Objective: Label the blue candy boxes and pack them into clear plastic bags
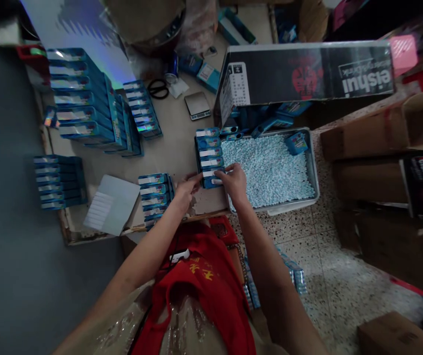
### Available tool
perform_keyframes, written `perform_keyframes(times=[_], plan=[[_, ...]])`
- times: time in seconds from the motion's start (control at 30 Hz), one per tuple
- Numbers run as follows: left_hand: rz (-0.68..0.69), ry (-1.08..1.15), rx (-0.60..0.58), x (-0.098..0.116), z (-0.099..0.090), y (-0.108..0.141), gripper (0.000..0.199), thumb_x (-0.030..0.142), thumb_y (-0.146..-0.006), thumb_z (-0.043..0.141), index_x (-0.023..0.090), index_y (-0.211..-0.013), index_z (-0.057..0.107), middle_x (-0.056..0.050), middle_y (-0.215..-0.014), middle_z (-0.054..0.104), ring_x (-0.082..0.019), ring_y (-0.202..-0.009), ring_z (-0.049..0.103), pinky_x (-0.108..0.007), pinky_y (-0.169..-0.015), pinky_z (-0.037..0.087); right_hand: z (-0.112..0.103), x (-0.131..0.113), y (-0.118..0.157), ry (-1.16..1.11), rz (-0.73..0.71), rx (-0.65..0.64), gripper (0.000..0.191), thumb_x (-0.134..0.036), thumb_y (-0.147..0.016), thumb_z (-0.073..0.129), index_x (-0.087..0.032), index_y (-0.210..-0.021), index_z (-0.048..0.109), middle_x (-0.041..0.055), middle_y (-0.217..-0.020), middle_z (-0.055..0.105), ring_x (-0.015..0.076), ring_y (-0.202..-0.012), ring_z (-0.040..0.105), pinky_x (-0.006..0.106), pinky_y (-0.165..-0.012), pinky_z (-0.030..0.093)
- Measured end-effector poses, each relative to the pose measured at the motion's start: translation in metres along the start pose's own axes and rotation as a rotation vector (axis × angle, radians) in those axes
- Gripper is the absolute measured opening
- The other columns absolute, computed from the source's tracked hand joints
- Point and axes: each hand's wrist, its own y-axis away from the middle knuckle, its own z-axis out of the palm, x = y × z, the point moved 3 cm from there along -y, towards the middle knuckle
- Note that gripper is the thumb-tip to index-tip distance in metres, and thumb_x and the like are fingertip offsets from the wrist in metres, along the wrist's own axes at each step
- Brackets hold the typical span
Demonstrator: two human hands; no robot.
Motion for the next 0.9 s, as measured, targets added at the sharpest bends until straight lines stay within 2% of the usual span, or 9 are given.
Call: perform_keyframes(times=[0.13,0.23,0.3,0.37,0.5,0.6,0.67,0.77,0.9], plan=[[0.191,-0.063,0.055,0.009,-0.017,0.023,0.034,0.042,-0.082,0.079,0.018,-0.104,0.070,-0.002,-0.085,0.072,-0.013,-0.075,0.065,-0.023,-0.068,0.049,-0.010,-0.019,0.010,-0.156,0.019,0.031,0.041,-0.058,-0.070,0.077,-0.025,-0.080,0.053,-0.0053,-0.058,0.052,0.0146,-0.056,0.050,0.028,-0.053,0.035],[0.285,-0.141,-0.173,0.017,-0.018,0.045,0.043,0.056,-0.082,0.074,0.018,-0.101,0.074,-0.002,-0.086,0.072,-0.011,-0.062,0.060,-0.023,-0.057,0.046,-0.011,-0.035,0.018,-0.177,0.008,-0.009,0.039,-0.053,-0.068,0.079,-0.025,-0.075,0.053,-0.0056,-0.056,0.050,0.0134,-0.054,0.048,0.027,-0.052,0.034],[0.242,-0.133,-0.344,0.017,-0.014,0.056,0.050,0.060,-0.075,0.079,0.018,-0.102,0.075,-0.001,-0.081,0.070,-0.010,-0.057,0.056,-0.023,-0.052,0.044,-0.008,-0.043,0.024,-0.190,0.006,-0.026,0.040,-0.054,-0.067,0.080,-0.025,-0.073,0.053,-0.0056,-0.056,0.051,0.0127,-0.054,0.047,0.027,-0.052,0.035],[0.219,-0.091,-0.408,0.018,-0.012,0.061,0.049,0.058,-0.068,0.084,0.018,-0.095,0.076,0.000,-0.073,0.066,-0.010,-0.057,0.054,-0.023,-0.053,0.044,-0.005,-0.047,0.029,-0.214,0.000,-0.035,0.043,-0.057,-0.068,0.080,-0.025,-0.074,0.053,-0.0053,-0.058,0.052,0.0123,-0.055,0.047,0.027,-0.053,0.035],[0.251,-0.079,-0.337,0.020,-0.020,0.057,0.041,0.055,-0.064,0.086,0.018,-0.075,0.073,0.004,-0.059,0.056,-0.008,-0.053,0.047,-0.022,-0.052,0.038,-0.002,-0.044,0.036,-0.321,0.081,-0.128,0.047,-0.066,-0.072,0.075,-0.024,-0.080,0.054,-0.0038,-0.062,0.057,0.0129,-0.058,0.052,0.027,-0.054,0.038],[0.249,-0.101,-0.282,0.024,-0.031,0.055,0.040,0.052,-0.063,0.087,0.017,-0.074,0.072,0.004,-0.059,0.057,-0.008,-0.051,0.046,-0.023,-0.050,0.036,-0.005,-0.036,0.037,-0.465,0.150,-0.294,0.055,-0.054,-0.056,0.087,-0.024,-0.093,0.057,-0.0048,-0.069,0.065,0.0131,-0.061,0.057,0.027,-0.060,0.044],[0.254,-0.103,-0.248,0.027,-0.036,0.055,0.040,0.052,-0.062,0.087,0.017,-0.074,0.072,0.003,-0.060,0.059,-0.008,-0.050,0.045,-0.023,-0.050,0.035,-0.007,-0.031,0.037,-0.521,0.154,-0.345,0.063,-0.044,-0.047,0.090,-0.024,-0.097,0.058,-0.0053,-0.072,0.068,0.0142,-0.063,0.061,0.029,-0.064,0.049],[0.296,-0.162,-0.212,0.027,-0.039,0.057,0.037,0.049,-0.064,0.086,0.016,-0.074,0.073,0.003,-0.058,0.060,-0.008,-0.048,0.046,-0.023,-0.048,0.034,-0.009,-0.021,0.038,-0.527,0.155,-0.281,0.057,-0.041,-0.047,0.088,-0.024,-0.093,0.060,-0.0036,-0.070,0.070,0.0171,-0.066,0.065,0.033,-0.070,0.053],[0.310,-0.254,-0.173,0.015,-0.036,0.054,0.031,0.046,-0.070,0.083,0.016,-0.073,0.073,0.003,-0.055,0.059,-0.009,-0.049,0.050,-0.022,-0.050,0.036,-0.009,-0.013,0.043,-0.377,0.116,-0.180,0.049,-0.038,-0.054,0.085,-0.023,-0.093,0.060,-0.0008,-0.071,0.072,0.0205,-0.070,0.069,0.035,-0.071,0.052]])
